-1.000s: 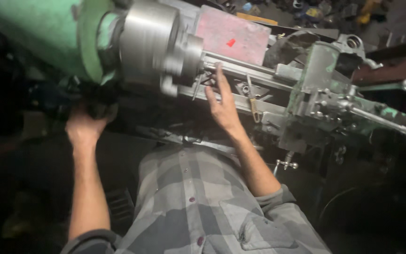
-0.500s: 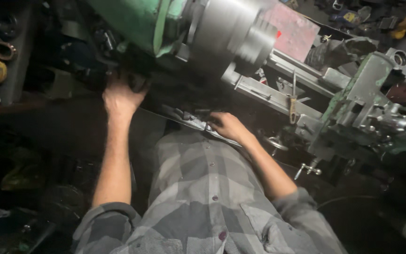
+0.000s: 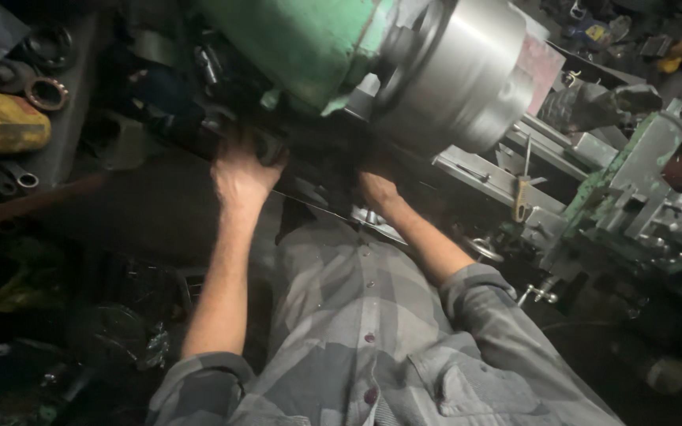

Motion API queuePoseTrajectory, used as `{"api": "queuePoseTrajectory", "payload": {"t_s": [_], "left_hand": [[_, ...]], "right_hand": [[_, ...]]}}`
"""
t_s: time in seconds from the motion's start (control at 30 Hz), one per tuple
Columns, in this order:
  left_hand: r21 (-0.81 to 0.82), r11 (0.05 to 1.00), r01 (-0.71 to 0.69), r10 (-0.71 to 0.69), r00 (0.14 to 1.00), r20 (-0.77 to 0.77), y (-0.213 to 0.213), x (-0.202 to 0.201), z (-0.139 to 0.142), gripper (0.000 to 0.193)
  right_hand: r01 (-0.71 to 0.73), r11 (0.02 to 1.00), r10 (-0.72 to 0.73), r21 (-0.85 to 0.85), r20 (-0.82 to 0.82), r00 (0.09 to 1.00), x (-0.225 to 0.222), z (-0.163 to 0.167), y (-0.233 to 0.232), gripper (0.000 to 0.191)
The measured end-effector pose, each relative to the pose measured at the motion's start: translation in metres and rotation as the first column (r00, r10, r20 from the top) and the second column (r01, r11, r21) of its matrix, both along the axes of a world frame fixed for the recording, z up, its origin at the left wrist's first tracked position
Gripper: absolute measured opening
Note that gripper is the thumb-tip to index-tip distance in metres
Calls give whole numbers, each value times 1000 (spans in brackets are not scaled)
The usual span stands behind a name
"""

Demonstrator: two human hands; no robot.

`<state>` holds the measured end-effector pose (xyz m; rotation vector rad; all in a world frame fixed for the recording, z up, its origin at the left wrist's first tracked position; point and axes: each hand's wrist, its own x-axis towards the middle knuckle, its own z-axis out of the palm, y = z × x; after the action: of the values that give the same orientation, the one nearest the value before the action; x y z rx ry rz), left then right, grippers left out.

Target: The person handles an engine cylinder head on a cluttered workbench, fitting a small component into it. They carry a small metal part to a lathe, chuck it, and machine it while the lathe spins, operating the carriage and tool post. They then return to the workbench and wipe the cylinder head and parts with a cloth.

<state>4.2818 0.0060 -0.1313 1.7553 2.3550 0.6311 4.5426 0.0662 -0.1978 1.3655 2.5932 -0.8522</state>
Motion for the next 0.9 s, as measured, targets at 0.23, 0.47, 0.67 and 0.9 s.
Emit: {"api": "queuePoseTrajectory", "payload": {"t_s": [0.23,0.47,0.67,0.9], "left_hand": [[-5,1000,-18,18,999,36,7,-5,-5,85],[-35,999,-5,6,999,35,8,1,-5,74],[-38,999,-27,28,1000,7,9,17,2,74],[-22,1000,-13,10,992,-128,-2,31,-8,67]], "right_hand": [[-97,897,95,432,27,995,0,3,-5,62],[496,670,-620,-553,-48,783,33,17,-20,29],[200,126,-979,-972,-89,186,88,49,-48,16],[159,170,-976,-972,-144,164,130,88,-67,17]]}}
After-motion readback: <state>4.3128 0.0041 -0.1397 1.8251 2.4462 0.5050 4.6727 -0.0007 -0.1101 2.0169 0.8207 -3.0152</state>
